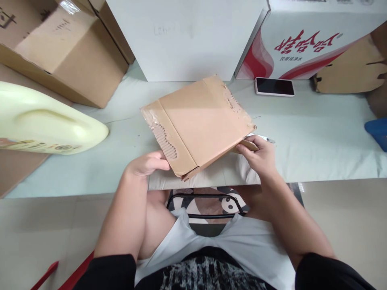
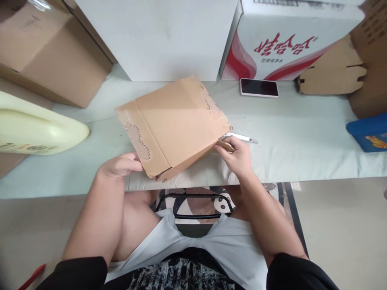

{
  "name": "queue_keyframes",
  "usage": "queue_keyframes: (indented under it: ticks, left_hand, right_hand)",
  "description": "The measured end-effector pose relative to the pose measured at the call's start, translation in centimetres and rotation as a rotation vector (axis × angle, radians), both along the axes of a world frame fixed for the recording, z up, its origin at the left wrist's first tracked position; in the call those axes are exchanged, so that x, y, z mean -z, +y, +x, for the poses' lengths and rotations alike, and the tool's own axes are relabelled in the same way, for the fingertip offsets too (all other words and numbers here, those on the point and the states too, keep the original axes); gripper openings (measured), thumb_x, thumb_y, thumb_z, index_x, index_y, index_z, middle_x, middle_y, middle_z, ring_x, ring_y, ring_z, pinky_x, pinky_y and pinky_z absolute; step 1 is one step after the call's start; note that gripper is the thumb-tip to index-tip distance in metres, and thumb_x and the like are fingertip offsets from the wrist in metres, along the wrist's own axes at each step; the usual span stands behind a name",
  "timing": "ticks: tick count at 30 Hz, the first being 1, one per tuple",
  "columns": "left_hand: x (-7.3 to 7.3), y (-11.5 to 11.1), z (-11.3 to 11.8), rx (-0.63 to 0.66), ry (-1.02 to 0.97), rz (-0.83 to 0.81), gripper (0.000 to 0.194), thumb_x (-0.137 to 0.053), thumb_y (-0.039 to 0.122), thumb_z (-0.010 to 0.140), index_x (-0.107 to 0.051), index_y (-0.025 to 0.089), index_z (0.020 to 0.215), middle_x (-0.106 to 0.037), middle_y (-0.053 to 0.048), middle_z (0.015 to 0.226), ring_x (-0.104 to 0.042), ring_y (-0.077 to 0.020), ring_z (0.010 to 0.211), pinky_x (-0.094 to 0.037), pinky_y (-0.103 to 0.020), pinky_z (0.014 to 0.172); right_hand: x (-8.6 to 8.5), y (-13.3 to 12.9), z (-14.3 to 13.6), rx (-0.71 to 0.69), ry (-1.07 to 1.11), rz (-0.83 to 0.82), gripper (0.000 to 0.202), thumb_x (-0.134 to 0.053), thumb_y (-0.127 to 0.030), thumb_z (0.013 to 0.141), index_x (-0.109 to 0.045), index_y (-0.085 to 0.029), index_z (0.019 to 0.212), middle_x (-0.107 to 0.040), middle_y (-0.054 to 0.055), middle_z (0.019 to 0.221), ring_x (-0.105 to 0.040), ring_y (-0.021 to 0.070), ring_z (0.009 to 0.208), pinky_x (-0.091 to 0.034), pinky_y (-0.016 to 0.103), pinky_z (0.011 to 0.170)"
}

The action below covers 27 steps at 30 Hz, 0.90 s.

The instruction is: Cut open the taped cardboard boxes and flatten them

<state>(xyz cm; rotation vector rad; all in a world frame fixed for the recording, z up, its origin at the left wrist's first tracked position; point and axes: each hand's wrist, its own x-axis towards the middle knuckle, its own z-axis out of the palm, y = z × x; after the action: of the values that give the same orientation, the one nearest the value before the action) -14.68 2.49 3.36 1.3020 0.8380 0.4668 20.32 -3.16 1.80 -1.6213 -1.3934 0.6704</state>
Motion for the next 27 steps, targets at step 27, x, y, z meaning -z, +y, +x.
queue_keyframes:
  ticks: [27]
  left_hand:
    - [1.8,1.6,2.1,-0.535,0.270,0.342,0.053,-0.085,0.037,0.064,-0.070,0.016,0.111,-0.079,-0.009,0.111,-0.073,-0.0318,0.107,-0.058,-0.046,0.101]
  right_hand:
    - [1.1,-0.3,0.5,-0.044,0.521,0.034,0.042,-0.062,-0.071,0.089,-0.061,-0.029,0.090,-0.069,0.005,0.081,-0.072,0.0284,0.080,-0.059,0.044,0.070]
